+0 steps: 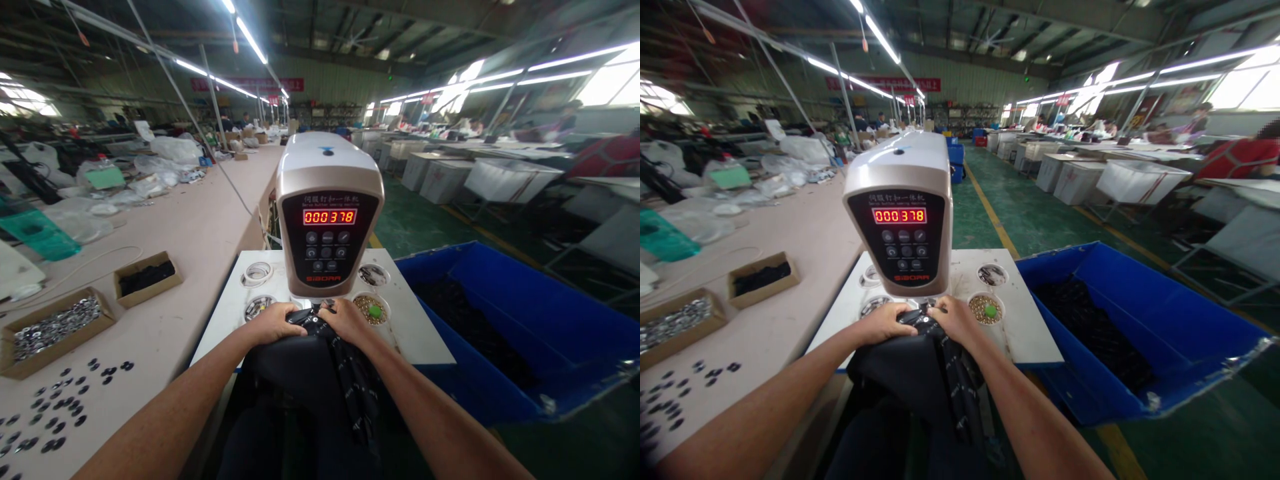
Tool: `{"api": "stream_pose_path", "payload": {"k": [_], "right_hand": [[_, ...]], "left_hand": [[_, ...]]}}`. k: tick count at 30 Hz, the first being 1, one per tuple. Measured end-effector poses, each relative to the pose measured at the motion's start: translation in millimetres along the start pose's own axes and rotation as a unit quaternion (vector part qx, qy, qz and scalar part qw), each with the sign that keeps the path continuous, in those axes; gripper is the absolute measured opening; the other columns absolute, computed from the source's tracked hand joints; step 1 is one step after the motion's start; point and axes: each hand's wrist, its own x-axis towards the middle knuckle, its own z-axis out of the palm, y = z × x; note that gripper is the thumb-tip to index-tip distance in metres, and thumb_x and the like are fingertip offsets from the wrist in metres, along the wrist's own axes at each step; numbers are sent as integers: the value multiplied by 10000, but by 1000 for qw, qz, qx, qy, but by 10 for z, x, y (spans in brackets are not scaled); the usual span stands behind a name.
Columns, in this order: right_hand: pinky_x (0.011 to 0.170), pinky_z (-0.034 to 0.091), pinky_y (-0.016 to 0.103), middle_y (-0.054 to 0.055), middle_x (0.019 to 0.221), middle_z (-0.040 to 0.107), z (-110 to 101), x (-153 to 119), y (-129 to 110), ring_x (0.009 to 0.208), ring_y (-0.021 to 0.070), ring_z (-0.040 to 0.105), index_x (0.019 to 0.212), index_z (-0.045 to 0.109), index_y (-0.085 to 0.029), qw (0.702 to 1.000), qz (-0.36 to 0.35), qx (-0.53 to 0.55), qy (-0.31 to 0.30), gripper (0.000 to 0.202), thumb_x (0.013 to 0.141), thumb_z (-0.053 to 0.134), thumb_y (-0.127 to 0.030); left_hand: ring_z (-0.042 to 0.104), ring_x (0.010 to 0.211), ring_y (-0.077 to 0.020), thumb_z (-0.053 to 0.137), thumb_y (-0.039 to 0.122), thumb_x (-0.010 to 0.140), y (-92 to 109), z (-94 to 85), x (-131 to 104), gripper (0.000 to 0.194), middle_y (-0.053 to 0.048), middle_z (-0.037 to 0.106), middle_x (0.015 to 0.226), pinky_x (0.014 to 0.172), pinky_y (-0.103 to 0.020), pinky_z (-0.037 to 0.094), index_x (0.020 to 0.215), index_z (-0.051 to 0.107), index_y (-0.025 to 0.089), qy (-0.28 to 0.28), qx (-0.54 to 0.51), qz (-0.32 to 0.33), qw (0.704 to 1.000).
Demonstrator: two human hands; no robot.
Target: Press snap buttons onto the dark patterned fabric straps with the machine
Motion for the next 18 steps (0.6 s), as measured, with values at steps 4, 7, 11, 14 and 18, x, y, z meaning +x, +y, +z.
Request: {"api": "stream_pose_path", "payload": {"k": [4,7,11,14,18], "right_hand": [[668,308,235,6,743,643,4,-4,2,742,142,547,804,667,-144,1000,0,12,0,210,844,615,-343],[678,327,235,11,761,666,2,-16,-13,755,146,567,792,672,-143,1000,2,28,7,206,833,629,-339],[715,380,251,26,815,701,-82,-58,-22,800,176,612,787,697,-151,997,15,70,32,187,811,635,-326],[808,426,288,42,844,719,-296,-196,72,883,221,641,792,726,-159,989,39,120,73,196,786,657,-343],[805,507,326,67,823,736,-837,-616,414,850,249,680,808,751,-156,956,122,231,136,234,745,711,-379]], "left_hand": [[625,882,-233,771,462,688,17,5,-11,382,-9,694,890,742,-287,416,912,681,165,2,-2,-6,1000],[648,941,-243,758,445,697,80,13,-47,393,-24,718,969,806,-303,457,975,694,176,17,-5,-13,1000],[626,1108,-285,637,499,809,175,59,-217,502,-112,691,1182,988,-398,460,1180,643,161,141,27,-35,989],[580,1212,-308,559,544,861,104,145,-580,516,-141,657,1250,1096,-464,422,1199,638,161,330,93,-6,939],[644,1157,-274,600,550,834,-249,258,-1472,395,-25,691,1230,1048,-446,523,1156,680,336,400,152,28,903]]}}
